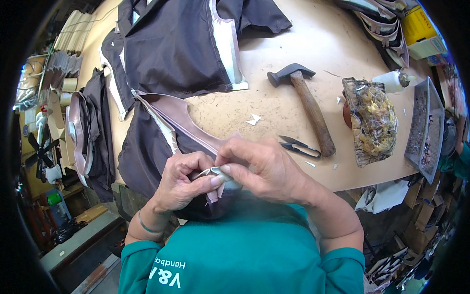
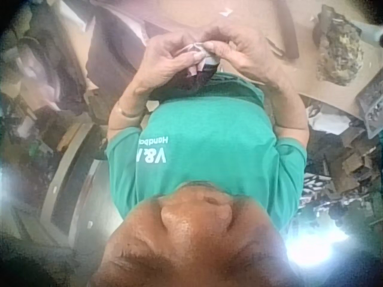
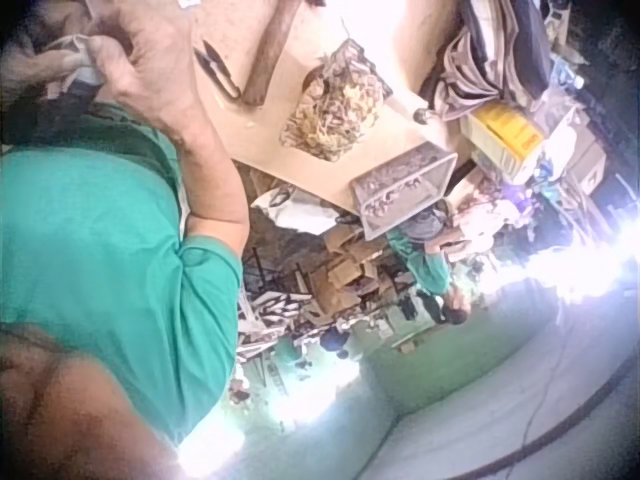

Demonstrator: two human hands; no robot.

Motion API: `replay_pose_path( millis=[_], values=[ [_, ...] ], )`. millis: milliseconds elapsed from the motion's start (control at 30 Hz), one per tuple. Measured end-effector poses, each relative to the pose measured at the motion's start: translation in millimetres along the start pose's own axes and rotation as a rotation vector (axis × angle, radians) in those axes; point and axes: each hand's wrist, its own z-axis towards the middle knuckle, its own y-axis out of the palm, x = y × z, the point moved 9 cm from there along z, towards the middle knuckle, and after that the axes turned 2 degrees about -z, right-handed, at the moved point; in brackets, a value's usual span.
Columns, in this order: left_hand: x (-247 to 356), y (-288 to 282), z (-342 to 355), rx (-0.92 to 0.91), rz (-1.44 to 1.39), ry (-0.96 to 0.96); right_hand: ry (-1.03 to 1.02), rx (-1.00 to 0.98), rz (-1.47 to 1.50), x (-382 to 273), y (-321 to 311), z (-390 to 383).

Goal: The person is sewing a dark-colored handbag with a light-colored lining. They use a hammer to flatten the seams and a small knife to trim excess material. The person repeatedly folds the edges of the bag and uses a needle and thread to stitch the lining to the exterior fabric.

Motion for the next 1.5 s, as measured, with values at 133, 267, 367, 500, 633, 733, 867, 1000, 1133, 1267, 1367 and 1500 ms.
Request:
replay_pose_path(
  millis=[133, 267, 367, 500, 633, 733, 867, 1000, 1133, 1267, 1367, 1500],
  values=[
    [-8.3, -0.6, 1.3, 0.005, -0.092, -0.105, 0.015, -0.013, 0.023, 3.1, 3.1, -2.0],
    [-5.1, 0.6, 5.9, 0.006, -0.084, -0.082, 0.030, 0.035, 0.070, 8.8, 3.2, -4.5],
    [-10.6, -0.9, 2.3, -0.098, 0.224, -0.095, 0.003, 0.051, 0.072, 7.8, -0.2, -6.1],
    [-20.3, -4.1, -0.9, -0.088, 0.214, -0.149, 0.000, 0.014, -0.001, 6.0, 3.6, -5.8],
    [-11.2, -5.0, 1.1, -0.081, 0.559, -0.027, -0.065, 0.065, -0.067, 2.7, 2.5, -6.4],
    [-11.4, -2.3, 3.6, -0.142, 0.526, -0.034, -0.030, 0.055, -0.068, 8.1, 2.6, -7.4],
    [-22.2, -3.4, 3.9, -0.108, 0.324, -0.139, -0.019, 0.066, -0.058, 10.4, 2.4, -6.8],
    [-24.7, -3.3, 3.6, -0.109, 0.270, -0.194, 0.016, 0.004, -0.049, 5.3, 5.5, -3.6],
    [-28.8, -6.2, 1.9, -0.063, 0.115, -0.260, -0.066, 0.018, -0.151, 5.8, 3.5, -3.9],
    [-28.9, -11.7, 0.0, -0.017, 0.144, -0.252, -0.171, 0.078, -0.391, -3.3, 7.2, -4.7],
    [-16.9, -12.1, 2.4, -0.001, 0.232, -0.187, -0.270, 0.102, -0.583, -8.0, 13.8, -5.6],
    [-9.0, -16.3, 3.7, 0.034, 0.369, -0.085, -0.373, 0.108, -0.760, -16.3, 22.4, -8.6]
  ],
)
